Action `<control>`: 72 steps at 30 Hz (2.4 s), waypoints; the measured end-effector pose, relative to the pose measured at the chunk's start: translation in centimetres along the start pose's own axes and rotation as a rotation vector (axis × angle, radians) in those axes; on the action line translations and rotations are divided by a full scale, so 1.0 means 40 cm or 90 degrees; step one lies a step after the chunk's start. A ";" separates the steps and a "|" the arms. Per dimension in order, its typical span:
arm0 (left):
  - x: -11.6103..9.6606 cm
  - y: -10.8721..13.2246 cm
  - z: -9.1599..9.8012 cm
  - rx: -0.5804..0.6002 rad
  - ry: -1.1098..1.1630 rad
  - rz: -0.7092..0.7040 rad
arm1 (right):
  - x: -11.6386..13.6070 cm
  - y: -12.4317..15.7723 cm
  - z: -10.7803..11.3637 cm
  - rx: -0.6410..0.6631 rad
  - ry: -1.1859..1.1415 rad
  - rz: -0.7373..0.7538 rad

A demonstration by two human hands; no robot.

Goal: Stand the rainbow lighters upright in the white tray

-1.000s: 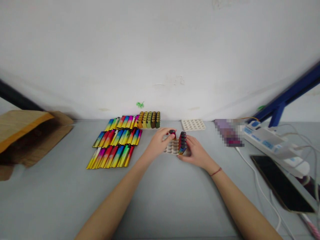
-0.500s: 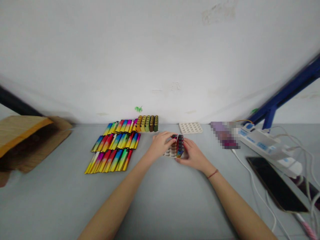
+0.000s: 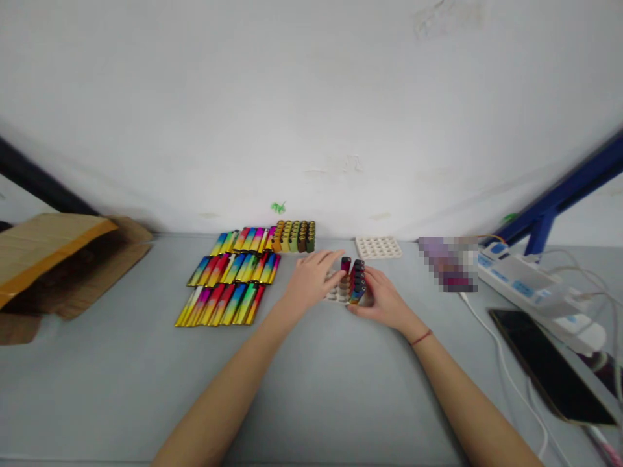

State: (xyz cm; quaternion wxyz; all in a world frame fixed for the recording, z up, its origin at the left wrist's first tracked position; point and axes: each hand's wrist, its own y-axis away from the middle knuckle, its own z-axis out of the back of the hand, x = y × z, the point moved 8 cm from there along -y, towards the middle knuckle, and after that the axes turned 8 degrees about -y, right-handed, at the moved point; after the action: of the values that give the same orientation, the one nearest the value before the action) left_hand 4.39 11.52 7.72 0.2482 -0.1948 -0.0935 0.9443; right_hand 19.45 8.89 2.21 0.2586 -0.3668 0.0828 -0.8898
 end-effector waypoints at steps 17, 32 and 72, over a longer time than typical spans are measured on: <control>0.231 0.122 0.110 -0.001 -0.354 0.384 | -0.003 0.007 -0.003 -0.007 0.021 0.006; 0.236 0.108 0.111 -0.107 -0.193 0.368 | 0.001 0.007 -0.001 0.004 0.021 0.000; 0.113 0.103 -0.061 -0.173 0.844 0.465 | 0.005 0.009 -0.002 0.006 0.028 0.010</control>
State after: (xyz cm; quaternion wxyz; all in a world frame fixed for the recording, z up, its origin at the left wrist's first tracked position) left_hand -0.02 10.46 2.90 -0.1012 -0.7674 0.0296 0.6325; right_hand 19.41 8.49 2.14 0.2656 -0.3450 0.0874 -0.8960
